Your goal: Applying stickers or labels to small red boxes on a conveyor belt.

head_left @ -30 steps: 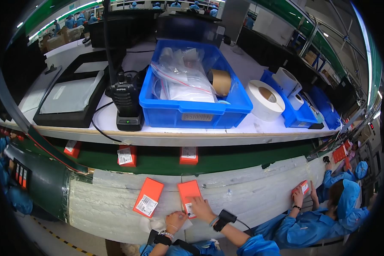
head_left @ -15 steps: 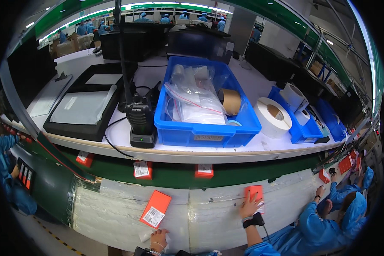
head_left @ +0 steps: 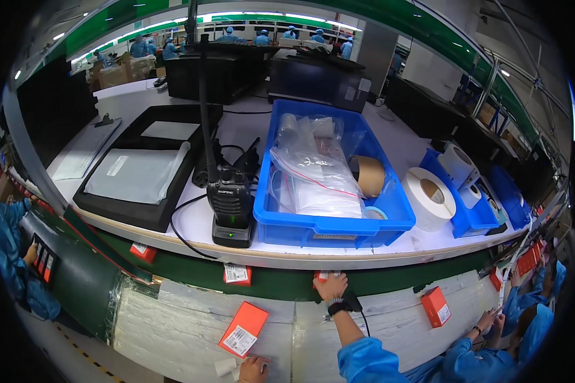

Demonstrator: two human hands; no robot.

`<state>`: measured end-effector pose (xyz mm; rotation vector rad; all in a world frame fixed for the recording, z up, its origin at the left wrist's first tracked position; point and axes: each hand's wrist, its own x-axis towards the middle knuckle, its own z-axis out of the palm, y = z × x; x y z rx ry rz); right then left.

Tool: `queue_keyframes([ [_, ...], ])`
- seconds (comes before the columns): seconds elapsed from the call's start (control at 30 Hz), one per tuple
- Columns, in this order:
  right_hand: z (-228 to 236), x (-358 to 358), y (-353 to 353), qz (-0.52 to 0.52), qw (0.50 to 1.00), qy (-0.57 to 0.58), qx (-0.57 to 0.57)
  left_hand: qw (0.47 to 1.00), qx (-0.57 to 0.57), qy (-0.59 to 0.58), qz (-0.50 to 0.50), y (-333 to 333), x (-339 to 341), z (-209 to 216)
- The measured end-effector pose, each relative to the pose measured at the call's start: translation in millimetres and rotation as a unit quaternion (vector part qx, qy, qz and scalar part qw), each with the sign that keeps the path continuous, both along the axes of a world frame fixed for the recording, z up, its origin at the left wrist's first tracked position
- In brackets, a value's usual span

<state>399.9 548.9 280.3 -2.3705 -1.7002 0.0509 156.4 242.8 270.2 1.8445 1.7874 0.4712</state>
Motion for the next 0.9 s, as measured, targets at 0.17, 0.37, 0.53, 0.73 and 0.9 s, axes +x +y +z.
queue_keyframes([
  [0.17, 32, -17, -134, 0.107, 0.993, 0.023, 0.038, 0.998, 0.01, -0.061, -0.017, 20, 13, 9],
  [0.37, 53, -42, -261, 0.109, 0.985, 0.096, -0.094, 0.991, 0.0, -0.131, -0.02, 40, 32, 32],
  [0.53, 53, -34, -287, 0.322, 0.941, 0.0, -0.1, 0.993, 0.046, -0.107, 0.033, 50, 39, 27],
  [0.73, 57, 5, -271, 0.527, 0.842, 0.011, -0.116, 0.992, -0.009, -0.111, -0.051, 57, 41, 26],
  [0.9, 82, 11, -261, 0.541, 0.808, 0.149, -0.183, 0.942, -0.129, -0.299, -0.078, 48, 35, 12],
])
